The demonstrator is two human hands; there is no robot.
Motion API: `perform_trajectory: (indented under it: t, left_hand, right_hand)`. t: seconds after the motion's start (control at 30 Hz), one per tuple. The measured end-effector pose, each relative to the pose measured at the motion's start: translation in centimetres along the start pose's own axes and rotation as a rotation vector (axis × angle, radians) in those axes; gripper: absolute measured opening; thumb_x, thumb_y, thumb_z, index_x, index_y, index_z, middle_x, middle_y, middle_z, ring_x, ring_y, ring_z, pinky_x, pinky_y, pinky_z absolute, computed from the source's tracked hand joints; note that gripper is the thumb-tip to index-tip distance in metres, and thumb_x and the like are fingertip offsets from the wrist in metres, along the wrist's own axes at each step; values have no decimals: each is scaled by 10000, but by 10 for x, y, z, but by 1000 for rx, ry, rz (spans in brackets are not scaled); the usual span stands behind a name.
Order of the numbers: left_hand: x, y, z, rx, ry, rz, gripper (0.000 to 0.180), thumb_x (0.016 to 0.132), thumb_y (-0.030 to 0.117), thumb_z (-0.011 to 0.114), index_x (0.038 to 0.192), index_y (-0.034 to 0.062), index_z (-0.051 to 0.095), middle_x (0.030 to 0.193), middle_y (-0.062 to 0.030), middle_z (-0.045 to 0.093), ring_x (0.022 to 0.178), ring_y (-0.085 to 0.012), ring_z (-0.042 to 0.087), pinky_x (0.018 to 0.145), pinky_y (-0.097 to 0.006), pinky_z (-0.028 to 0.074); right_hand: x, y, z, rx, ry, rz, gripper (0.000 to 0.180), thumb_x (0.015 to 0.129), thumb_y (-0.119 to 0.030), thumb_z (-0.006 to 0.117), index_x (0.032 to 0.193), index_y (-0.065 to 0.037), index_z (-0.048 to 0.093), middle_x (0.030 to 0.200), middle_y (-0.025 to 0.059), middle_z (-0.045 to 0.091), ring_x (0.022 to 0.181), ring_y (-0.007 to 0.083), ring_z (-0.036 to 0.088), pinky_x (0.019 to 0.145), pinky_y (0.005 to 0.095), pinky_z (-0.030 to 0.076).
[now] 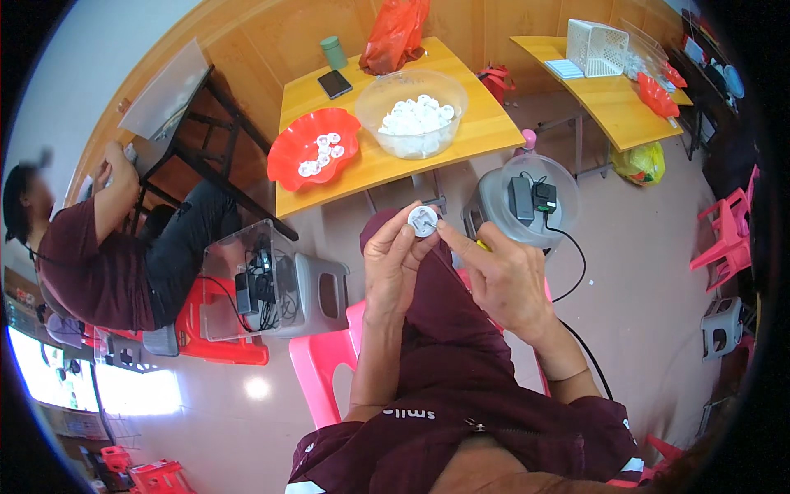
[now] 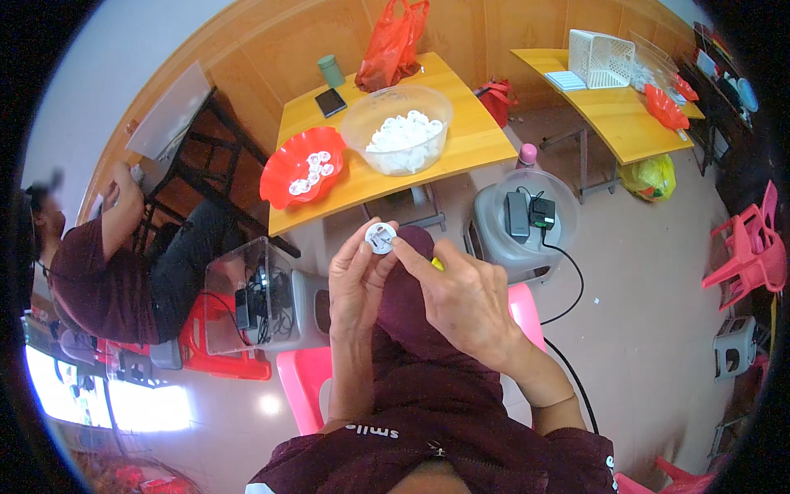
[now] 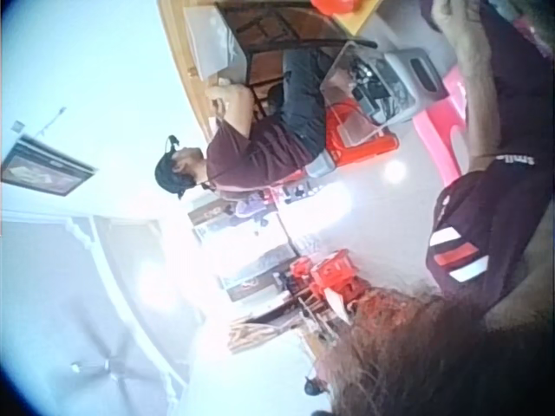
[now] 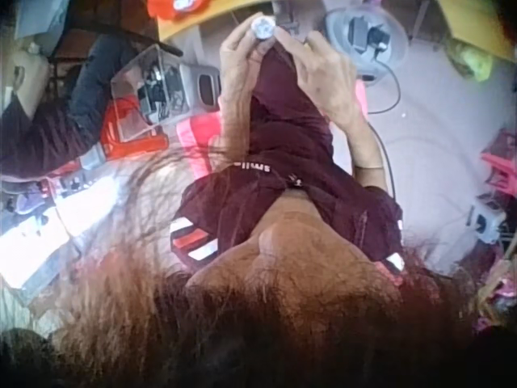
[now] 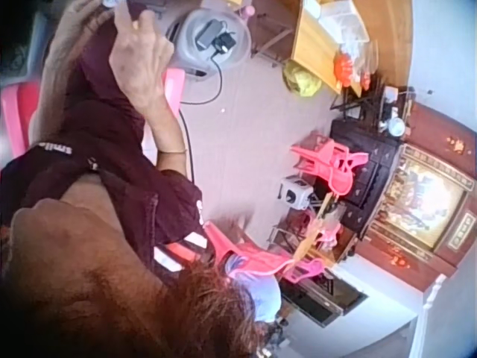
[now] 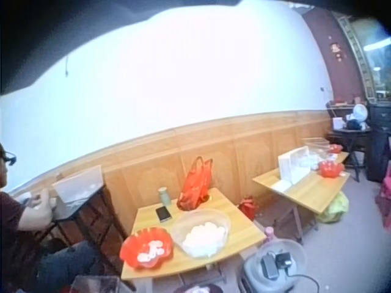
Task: The person picks up white plastic socket components from a bowl one by one, trims them using a small tool, and places them into a tray.
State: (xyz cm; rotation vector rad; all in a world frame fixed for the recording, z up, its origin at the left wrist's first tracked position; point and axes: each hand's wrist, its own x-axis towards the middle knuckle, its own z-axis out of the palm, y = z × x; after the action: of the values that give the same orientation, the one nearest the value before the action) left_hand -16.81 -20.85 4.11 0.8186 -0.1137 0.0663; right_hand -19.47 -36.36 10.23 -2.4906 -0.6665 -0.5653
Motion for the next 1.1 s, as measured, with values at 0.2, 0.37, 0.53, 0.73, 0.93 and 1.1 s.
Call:
perform_trajectory:
  t: [0.2, 0.37, 0.53, 0.73, 0.93, 1.1]
  left_hand:
    - [-1, -1, -2, -47, -34, -15, 301, 885, 75, 515, 1166, -33, 516, 1121, -174, 570, 992, -204, 584, 846, -320, 509]
    - [-2, -3, 0, 33, 8, 14, 298, 880, 54, 514, 1164, -35, 521, 1122, -163, 573, 993, -200, 583, 843, -320, 506]
    - [-2, -9, 0, 149, 61, 113, 299, 873, 28, 510, 1158, -63, 509, 1127, -203, 561, 986, -214, 585, 820, -302, 516]
    - [-6, -17, 6, 241, 150, 181, 264, 865, 4, 525, 1122, -43, 559, 1096, -84, 548, 963, -129, 552, 807, -258, 498]
    - [-4, -13, 13, 100, 70, 43, 329, 880, 21, 494, 1206, -22, 490, 1146, -126, 548, 1010, -171, 557, 847, -289, 493]
    - [-5, -2, 14, -51, -28, -10, 358, 884, 35, 473, 1237, -26, 450, 1177, -157, 535, 1049, -204, 550, 891, -325, 475]
  right_hand:
    - [1, -1, 4, 23, -12, -6, 464, 706, -33, 581, 1141, -192, 582, 700, 74, 493, 530, 261, 576, 439, 354, 464]
    - [1, 0, 11, -21, -18, -17, 445, 718, -40, 563, 1137, -189, 582, 704, 70, 489, 527, 250, 576, 417, 351, 456]
    - [-3, -1, 21, -43, 0, 8, 441, 725, -38, 551, 1144, -177, 574, 705, 75, 493, 511, 252, 575, 404, 356, 454]
    - [-8, -3, 24, -22, -55, 71, 435, 734, -34, 537, 1150, -158, 564, 704, 103, 510, 509, 279, 579, 420, 381, 462]
    - [-7, 0, 3, -14, -109, 107, 428, 735, -43, 573, 1147, -160, 573, 669, 96, 476, 505, 287, 537, 433, 392, 428]
    - [-5, -3, 2, 71, 21, 88, 469, 714, -31, 611, 1159, -175, 577, 628, 67, 423, 479, 249, 481, 419, 372, 378]
